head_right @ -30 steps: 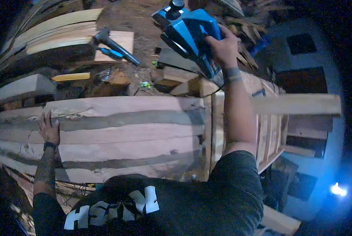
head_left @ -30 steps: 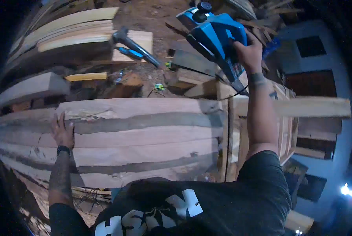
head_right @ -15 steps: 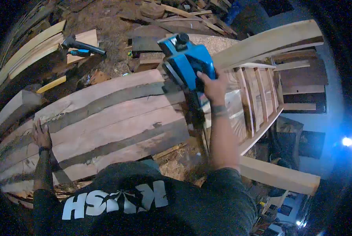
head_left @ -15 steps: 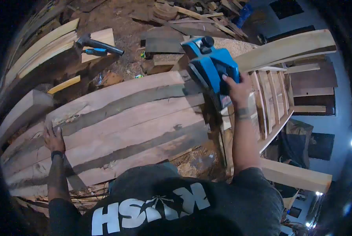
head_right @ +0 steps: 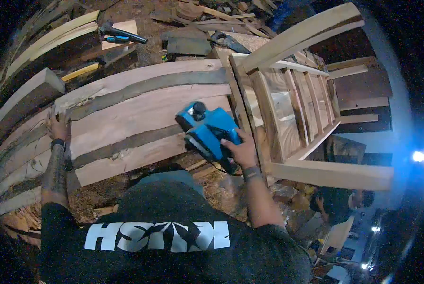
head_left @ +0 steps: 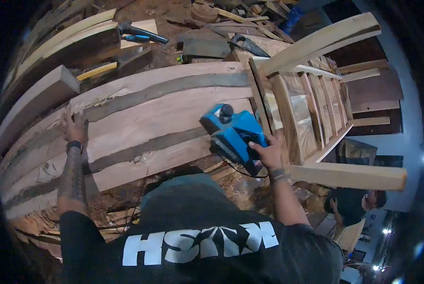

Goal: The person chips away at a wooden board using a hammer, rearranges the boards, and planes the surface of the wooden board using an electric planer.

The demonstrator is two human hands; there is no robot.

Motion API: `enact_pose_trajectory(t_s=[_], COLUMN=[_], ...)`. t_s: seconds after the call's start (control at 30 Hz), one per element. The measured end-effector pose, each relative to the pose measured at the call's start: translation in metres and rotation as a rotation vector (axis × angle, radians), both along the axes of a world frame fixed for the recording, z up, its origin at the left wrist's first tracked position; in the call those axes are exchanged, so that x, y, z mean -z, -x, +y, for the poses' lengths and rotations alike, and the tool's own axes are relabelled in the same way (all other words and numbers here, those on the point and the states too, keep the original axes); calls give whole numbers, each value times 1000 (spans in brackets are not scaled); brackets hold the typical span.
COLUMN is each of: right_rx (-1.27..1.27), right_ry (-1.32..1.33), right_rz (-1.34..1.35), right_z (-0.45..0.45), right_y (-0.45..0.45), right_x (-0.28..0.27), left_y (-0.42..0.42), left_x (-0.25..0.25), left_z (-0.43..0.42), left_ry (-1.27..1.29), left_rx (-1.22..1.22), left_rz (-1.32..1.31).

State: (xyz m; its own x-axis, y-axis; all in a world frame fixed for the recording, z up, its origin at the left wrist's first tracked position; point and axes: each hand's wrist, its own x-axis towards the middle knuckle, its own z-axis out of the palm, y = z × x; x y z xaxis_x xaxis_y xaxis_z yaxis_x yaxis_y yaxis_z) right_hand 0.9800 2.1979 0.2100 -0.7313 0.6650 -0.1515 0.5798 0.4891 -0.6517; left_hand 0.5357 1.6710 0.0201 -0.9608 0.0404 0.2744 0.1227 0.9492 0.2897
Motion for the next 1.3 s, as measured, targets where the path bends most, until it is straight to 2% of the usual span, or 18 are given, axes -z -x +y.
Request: enact_pose_trajectory(t_s=[0.07,0.17,0.2,0.27,0.37,0.5,0.53,0.57,0.7,0.77,0.8,0.83,0.87,0.9,1.0,1.1,1.2,1.3], right_rx=[-23,-140,-215,-359,-491,-518,-469,-480,-122,-60,-21,21,-94,-205,-195,-180,100,151], right_ry=[109,144,190,285,436,668,777,499,869,896,881,866,604,340,264,139,633,697], right_rz=[38,84,74,51,3,125,123,153,3,-27,-42,-60,32,124,-68,41,-6,48], right_z=[-8,-36,-38,-37,-47,-48,-44,-39,5,38,54,70,87,102,141,171,169,166], right_y=[-15,-9,1,23,50,72,72,72,37,3,-14,-33,-54,-75,-119,-147,-159,-157], right_x=[43,62,64,66,60,69,73,67,38,26,17,11,24,37,17,35,13,9], left_y=[3,-104,-166,-228,-288,-330,-327,-324,-294,-270,-271,-261,-255,-247,-249,-270,-266,-252], left_x=[2,-130,-202,-279,-355,-392,-389,-381,-338,-286,-270,-229,-195,-156,-68,-51,-40,-35], left_z=[0,38,60,106,135,173,184,190,211,209,215,231,257,276,377,448,474,488], left_ry=[-357,-995,-1077,-1380,-1304,-1473,-1389,-1309,-917,-887,-578,-526,-338,-178,-149,-76,4,51], left_rx=[160,600,790,1658,2100,1983,2029,2056,2083,1661,1288,992,888,971,1063,1078,1145,1159], left_rz=[184,-376,-401,-417,-611,-646,-667,-698,-905,-874,-675,-673,-634,-508,-298,-112,-233,-410])
